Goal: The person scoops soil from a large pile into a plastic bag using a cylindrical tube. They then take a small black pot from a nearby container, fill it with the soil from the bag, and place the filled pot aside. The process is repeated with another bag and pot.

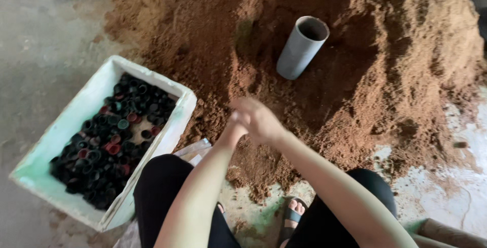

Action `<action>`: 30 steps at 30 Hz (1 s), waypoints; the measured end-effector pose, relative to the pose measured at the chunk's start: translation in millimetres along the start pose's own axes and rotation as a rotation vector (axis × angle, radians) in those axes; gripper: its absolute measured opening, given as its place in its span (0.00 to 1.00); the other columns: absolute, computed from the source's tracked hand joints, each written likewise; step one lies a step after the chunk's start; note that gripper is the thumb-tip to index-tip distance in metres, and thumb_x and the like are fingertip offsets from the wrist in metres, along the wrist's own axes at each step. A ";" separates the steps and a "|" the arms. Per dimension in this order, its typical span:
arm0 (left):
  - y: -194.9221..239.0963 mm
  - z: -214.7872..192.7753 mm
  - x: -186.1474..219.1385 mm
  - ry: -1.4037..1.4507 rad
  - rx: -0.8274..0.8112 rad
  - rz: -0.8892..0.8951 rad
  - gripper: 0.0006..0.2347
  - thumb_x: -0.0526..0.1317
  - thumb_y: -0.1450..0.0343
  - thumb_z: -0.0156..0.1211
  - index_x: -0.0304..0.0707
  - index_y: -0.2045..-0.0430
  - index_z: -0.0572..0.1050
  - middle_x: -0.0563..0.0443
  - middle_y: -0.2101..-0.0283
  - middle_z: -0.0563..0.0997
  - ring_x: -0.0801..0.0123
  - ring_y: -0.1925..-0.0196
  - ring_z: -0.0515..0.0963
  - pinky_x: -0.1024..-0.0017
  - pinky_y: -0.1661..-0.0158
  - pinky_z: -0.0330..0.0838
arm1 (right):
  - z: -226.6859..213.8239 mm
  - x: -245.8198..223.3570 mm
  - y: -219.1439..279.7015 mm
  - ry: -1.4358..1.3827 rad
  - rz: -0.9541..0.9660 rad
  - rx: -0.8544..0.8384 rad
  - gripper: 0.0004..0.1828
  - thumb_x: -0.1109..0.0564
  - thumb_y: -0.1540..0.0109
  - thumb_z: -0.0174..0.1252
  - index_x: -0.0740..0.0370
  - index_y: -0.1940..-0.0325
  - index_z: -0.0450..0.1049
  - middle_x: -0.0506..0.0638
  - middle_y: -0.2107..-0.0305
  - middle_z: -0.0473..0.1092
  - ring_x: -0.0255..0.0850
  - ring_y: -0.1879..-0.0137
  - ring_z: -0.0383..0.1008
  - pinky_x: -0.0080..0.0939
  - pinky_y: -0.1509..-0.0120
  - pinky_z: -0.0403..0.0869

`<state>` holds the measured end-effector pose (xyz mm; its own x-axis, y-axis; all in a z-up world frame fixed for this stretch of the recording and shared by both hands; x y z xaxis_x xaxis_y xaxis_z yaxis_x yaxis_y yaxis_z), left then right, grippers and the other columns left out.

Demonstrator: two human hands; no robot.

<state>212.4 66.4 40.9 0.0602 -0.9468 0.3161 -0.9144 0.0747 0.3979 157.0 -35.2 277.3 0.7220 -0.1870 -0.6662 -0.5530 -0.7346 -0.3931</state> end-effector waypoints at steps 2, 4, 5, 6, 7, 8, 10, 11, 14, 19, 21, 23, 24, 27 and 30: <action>9.8 2.0 20.1 -0.093 -0.055 0.104 0.20 0.60 0.31 0.57 0.45 0.60 0.82 0.46 0.53 0.84 0.51 0.45 0.80 0.50 0.45 0.71 | 28.8 -3.1 12.2 0.026 -0.068 -0.146 0.23 0.48 0.31 0.47 0.69 0.42 0.73 0.70 0.48 0.72 0.70 0.37 0.69 0.70 0.34 0.69; 27.1 16.4 12.3 -0.179 -0.112 0.209 0.23 0.62 0.31 0.55 0.43 0.58 0.83 0.44 0.51 0.84 0.50 0.41 0.78 0.47 0.39 0.66 | 42.7 5.4 29.1 0.053 -0.138 -0.295 0.28 0.42 0.30 0.42 0.67 0.45 0.75 0.68 0.48 0.73 0.71 0.35 0.67 0.71 0.31 0.66; 29.0 24.6 17.5 -0.224 -0.139 0.266 0.24 0.63 0.30 0.54 0.42 0.57 0.83 0.43 0.50 0.83 0.50 0.38 0.77 0.45 0.37 0.64 | 30.0 45.3 35.9 0.096 0.301 -0.193 0.29 0.37 0.29 0.40 0.60 0.45 0.76 0.63 0.50 0.75 0.64 0.37 0.71 0.67 0.33 0.69; 7.8 20.2 48.7 -0.268 -0.165 0.324 0.26 0.63 0.30 0.53 0.41 0.57 0.83 0.42 0.48 0.83 0.49 0.36 0.75 0.44 0.34 0.62 | 14.7 81.9 53.7 0.139 0.733 -0.080 0.30 0.33 0.28 0.38 0.53 0.44 0.77 0.58 0.52 0.77 0.58 0.40 0.74 0.63 0.37 0.72; 45.5 -20.8 49.4 -0.266 -0.168 0.318 0.26 0.63 0.30 0.53 0.41 0.57 0.83 0.42 0.48 0.83 0.49 0.36 0.75 0.44 0.34 0.62 | 18.8 150.5 88.4 0.135 0.731 -0.086 0.30 0.33 0.28 0.38 0.53 0.44 0.77 0.58 0.52 0.77 0.58 0.40 0.74 0.63 0.37 0.72; 75.6 -66.4 58.2 -0.226 -0.055 0.330 0.19 0.55 0.29 0.57 0.46 0.51 0.79 0.41 0.36 0.68 0.48 0.28 0.62 0.40 0.31 0.53 | 27.2 226.1 130.3 0.335 0.959 -0.307 0.31 0.32 0.35 0.44 0.53 0.46 0.80 0.57 0.52 0.78 0.58 0.41 0.76 0.65 0.40 0.74; 73.2 -90.5 47.0 -0.196 0.049 0.360 0.17 0.46 0.28 0.61 0.51 0.45 0.75 0.39 0.23 0.52 0.47 0.20 0.49 0.36 0.28 0.44 | 33.6 293.6 163.5 0.532 1.198 -0.517 0.32 0.31 0.41 0.50 0.53 0.49 0.82 0.57 0.52 0.79 0.59 0.43 0.78 0.68 0.43 0.76; 44.4 -73.0 24.0 -0.169 0.094 0.343 0.14 0.50 0.28 0.59 0.48 0.53 0.77 0.42 0.39 0.67 0.49 0.31 0.63 0.42 0.37 0.58 | 31.4 289.3 163.2 0.510 1.181 -0.490 0.36 0.28 0.41 0.52 0.55 0.43 0.79 0.58 0.48 0.77 0.61 0.39 0.75 0.68 0.40 0.73; 48.3 -93.2 13.5 0.024 0.096 0.272 0.13 0.43 0.26 0.53 0.44 0.48 0.74 0.40 0.48 0.80 0.47 0.38 0.76 0.48 0.44 0.73 | 32.6 271.8 148.1 0.408 1.143 -0.285 0.32 0.30 0.42 0.54 0.58 0.52 0.79 0.61 0.55 0.77 0.64 0.44 0.75 0.66 0.42 0.73; 44.6 -88.4 4.2 0.026 -0.015 0.164 0.55 0.34 0.44 0.81 0.53 0.23 0.47 0.25 0.23 0.33 0.26 0.22 0.34 0.32 0.30 0.48 | 10.5 202.5 90.7 0.429 1.058 -0.087 0.33 0.44 0.43 0.59 0.61 0.36 0.69 0.68 0.57 0.76 0.64 0.45 0.77 0.66 0.40 0.76; 49.3 -91.8 -10.0 -0.042 -0.049 0.106 0.21 0.49 0.24 0.47 0.26 0.62 0.81 0.23 0.58 0.83 0.35 0.49 0.82 0.41 0.49 0.75 | 27.3 191.6 70.3 0.323 0.746 -0.070 0.19 0.44 0.34 0.59 0.63 0.63 0.82 0.57 0.67 0.77 0.59 0.51 0.79 0.56 0.48 0.79; 79.1 -125.9 -26.2 -0.060 -0.208 0.111 0.14 0.41 0.28 0.47 0.29 0.55 0.70 0.23 0.54 0.81 0.36 0.45 0.80 0.43 0.45 0.73 | 64.1 231.4 76.9 0.216 0.737 -0.080 0.19 0.45 0.34 0.58 0.64 0.64 0.80 0.59 0.69 0.76 0.60 0.53 0.78 0.58 0.52 0.77; 98.1 -140.5 -39.0 -0.097 -0.361 0.138 0.18 0.32 0.32 0.46 0.32 0.47 0.59 0.23 0.49 0.79 0.36 0.41 0.78 0.46 0.42 0.70 | 87.7 249.6 76.6 0.110 0.734 -0.061 0.19 0.46 0.33 0.58 0.65 0.65 0.79 0.60 0.71 0.75 0.60 0.55 0.78 0.60 0.57 0.75; 76.9 -79.5 -150.5 -0.293 -0.504 -0.064 0.34 0.48 0.37 0.75 0.55 0.37 0.61 0.35 0.32 0.66 0.40 0.35 0.74 0.49 0.39 0.70 | 122.0 179.8 43.1 -0.014 0.663 -0.204 0.12 0.48 0.37 0.60 0.56 0.58 0.81 0.58 0.62 0.79 0.57 0.48 0.78 0.56 0.47 0.75; 126.5 -43.5 -224.3 -0.034 -0.451 -0.045 0.35 0.62 0.37 0.68 0.59 0.35 0.62 0.38 0.40 0.78 0.50 0.39 0.78 0.56 0.45 0.75 | 182.9 151.4 28.3 -0.103 0.658 -0.406 0.12 0.51 0.37 0.61 0.56 0.53 0.80 0.54 0.58 0.80 0.51 0.47 0.79 0.50 0.44 0.77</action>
<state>100.7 301.8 57.9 0.0759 -0.9614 0.2646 -0.6448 0.1550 0.7485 174.6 34.9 49.3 0.2446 -0.6201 -0.7454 -0.6445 -0.6783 0.3528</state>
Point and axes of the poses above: each hand's wrist, its own y-axis away from the middle knuckle, its own z-axis out of the palm, x = y × z, the point moved 6 cm from there along -y, towards the middle knuckle
